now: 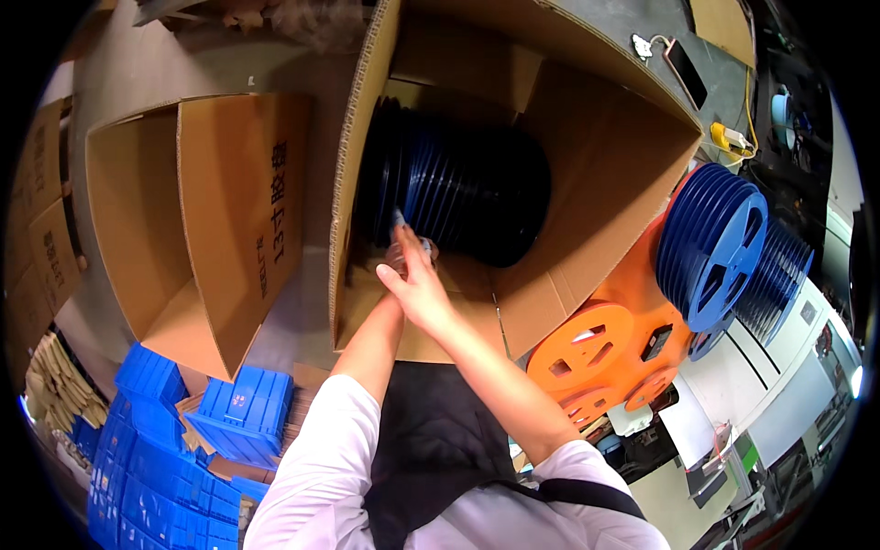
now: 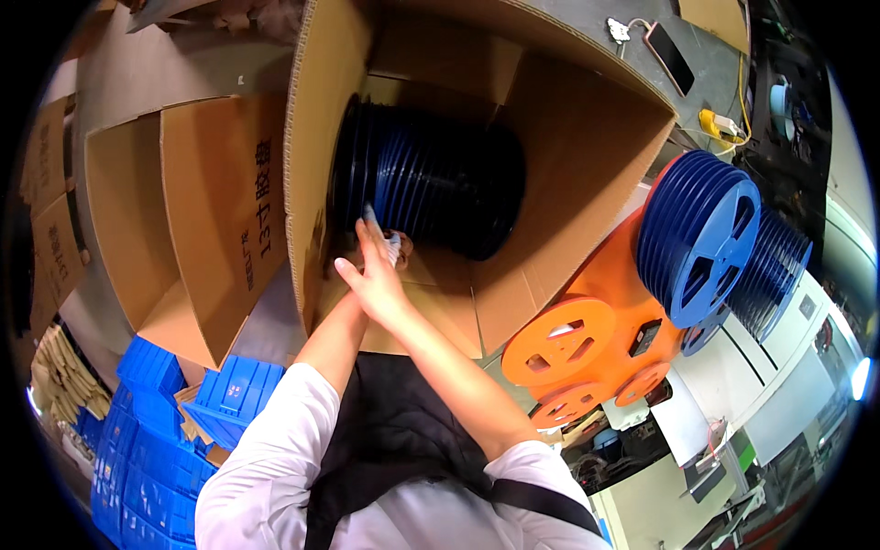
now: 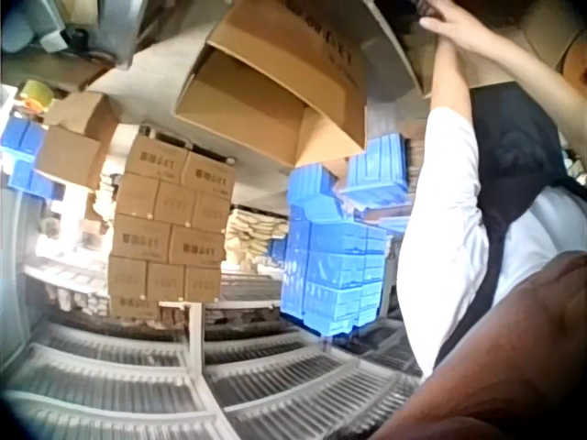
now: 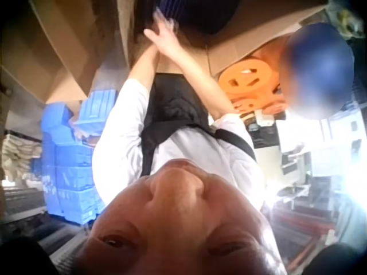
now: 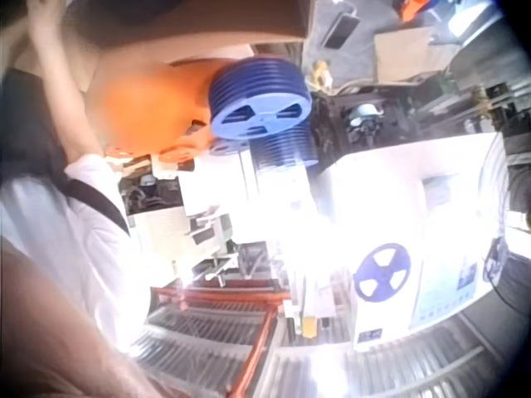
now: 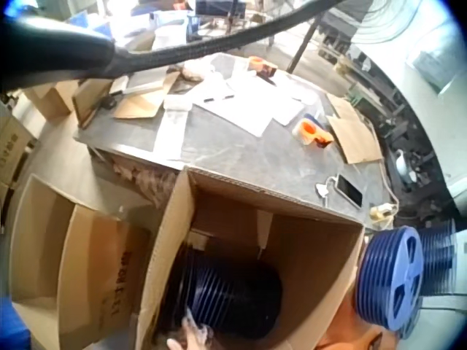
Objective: The person wipes blue plastic reels with a cloth and places them into a cardboard box.
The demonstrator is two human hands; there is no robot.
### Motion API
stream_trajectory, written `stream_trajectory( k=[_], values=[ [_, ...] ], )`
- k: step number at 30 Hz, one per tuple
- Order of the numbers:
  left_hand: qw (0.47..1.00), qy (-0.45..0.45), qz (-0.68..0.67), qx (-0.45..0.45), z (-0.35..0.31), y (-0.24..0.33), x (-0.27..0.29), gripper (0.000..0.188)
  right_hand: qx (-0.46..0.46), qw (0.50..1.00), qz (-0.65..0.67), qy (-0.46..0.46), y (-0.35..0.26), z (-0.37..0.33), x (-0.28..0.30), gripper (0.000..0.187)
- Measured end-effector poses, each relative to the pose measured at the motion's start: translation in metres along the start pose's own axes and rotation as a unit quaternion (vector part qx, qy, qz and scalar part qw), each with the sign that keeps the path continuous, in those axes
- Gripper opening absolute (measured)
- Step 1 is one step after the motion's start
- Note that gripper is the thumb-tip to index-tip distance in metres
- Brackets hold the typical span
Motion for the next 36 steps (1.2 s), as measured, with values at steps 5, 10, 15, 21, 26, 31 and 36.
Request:
stream_trajectory(
  k=[5,10,15,21,26,31,36],
  values=[
    [0.985,0.078,0.048,0.149,0.009,0.031,0.016,0.074,0.05,0.971,-0.186,0.14,0.038,0.051,0.073,0.06],
    [0.975,0.072,0.187,0.094,0.048,-0.008,0.016,0.074,0.025,0.894,-0.429,0.13,0.078,0.112,0.1,0.057],
    [0.977,0.095,0.114,0.154,0.064,-0.043,0.036,0.075,0.068,0.872,-0.469,0.121,0.105,0.102,0.099,0.063],
    [0.964,-0.04,0.248,0.085,0.012,0.043,-0.003,0.078,0.017,0.839,-0.531,0.121,0.135,0.016,0.123,0.071],
    [0.966,-0.004,0.237,0.101,0.027,0.019,0.002,0.087,0.041,0.836,-0.522,0.166,0.126,0.035,0.117,0.068],
    [0.961,-0.011,0.255,0.107,0.017,0.026,0.003,0.084,0.038,0.861,-0.472,0.188,0.105,0.023,0.12,0.068],
    [0.959,0.027,0.271,0.081,-0.001,0.038,0.004,0.075,0.166,0.916,-0.316,0.184,0.038,-0.021,0.16,0.067]
  ],
)
Point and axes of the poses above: each hand's wrist, its own z-axis towards the middle knuckle, its own x-axis out of the back of the hand, y = z × x, the point moved 3 cm from there along z, towards the middle knuckle, and after that the axes turned 12 degrees about y, right-handed, at the moved point
